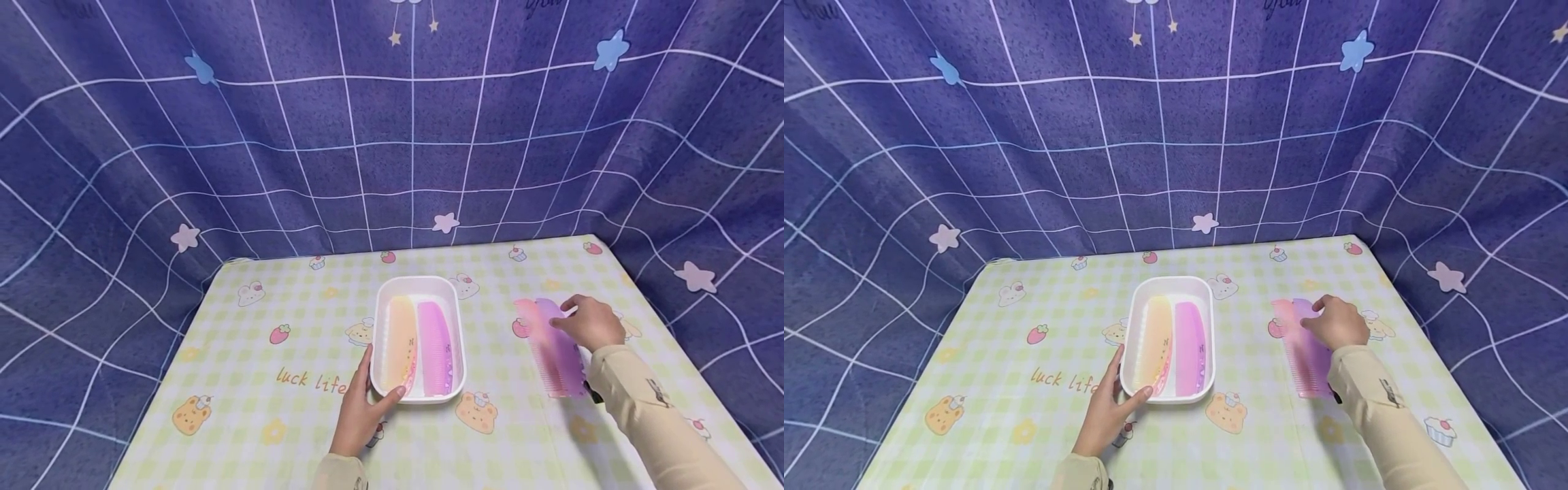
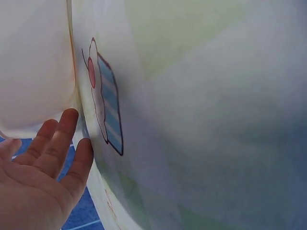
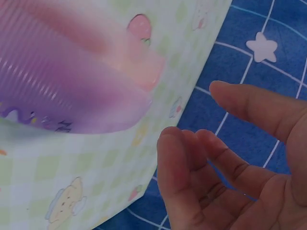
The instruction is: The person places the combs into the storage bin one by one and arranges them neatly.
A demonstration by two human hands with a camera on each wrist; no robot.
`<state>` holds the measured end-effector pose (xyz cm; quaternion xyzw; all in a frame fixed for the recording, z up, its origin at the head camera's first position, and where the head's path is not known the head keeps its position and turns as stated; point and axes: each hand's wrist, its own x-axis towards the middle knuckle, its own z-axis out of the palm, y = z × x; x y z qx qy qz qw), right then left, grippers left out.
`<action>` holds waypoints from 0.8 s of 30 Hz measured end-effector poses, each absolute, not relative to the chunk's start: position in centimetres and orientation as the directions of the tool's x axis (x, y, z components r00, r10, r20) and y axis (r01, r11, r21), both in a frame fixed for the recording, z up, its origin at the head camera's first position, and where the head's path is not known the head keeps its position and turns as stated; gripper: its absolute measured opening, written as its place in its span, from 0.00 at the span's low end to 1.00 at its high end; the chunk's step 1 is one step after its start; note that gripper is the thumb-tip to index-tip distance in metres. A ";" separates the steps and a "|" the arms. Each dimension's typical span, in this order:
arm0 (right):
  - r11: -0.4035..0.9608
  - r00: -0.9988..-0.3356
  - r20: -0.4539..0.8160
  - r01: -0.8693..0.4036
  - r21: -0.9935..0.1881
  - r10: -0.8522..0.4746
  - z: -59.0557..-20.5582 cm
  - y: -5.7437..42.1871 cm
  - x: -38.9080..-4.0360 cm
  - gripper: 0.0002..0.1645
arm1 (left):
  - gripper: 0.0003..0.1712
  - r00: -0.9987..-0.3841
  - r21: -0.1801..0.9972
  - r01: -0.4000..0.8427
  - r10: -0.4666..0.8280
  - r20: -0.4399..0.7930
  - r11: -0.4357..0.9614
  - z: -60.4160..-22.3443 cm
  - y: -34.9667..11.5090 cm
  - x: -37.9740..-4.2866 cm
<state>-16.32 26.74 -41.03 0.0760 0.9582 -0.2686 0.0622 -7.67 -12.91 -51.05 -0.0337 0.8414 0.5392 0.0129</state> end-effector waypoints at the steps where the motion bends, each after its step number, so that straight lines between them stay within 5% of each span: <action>1: 0.846 -0.980 -0.166 0.182 -0.502 0.113 -41.1 26.9 -16.3 0.30 | 0.58 -0.997 0.906 -0.071 -0.044 -0.058 0.418 -51.0 -12.9 -7.7; 24: 0.824 -0.920 -0.363 0.318 -0.469 0.149 -44.5 29.0 -16.7 0.42 | 0.58 -0.997 0.905 -0.068 -0.048 -0.052 0.421 -51.1 -12.8 -7.7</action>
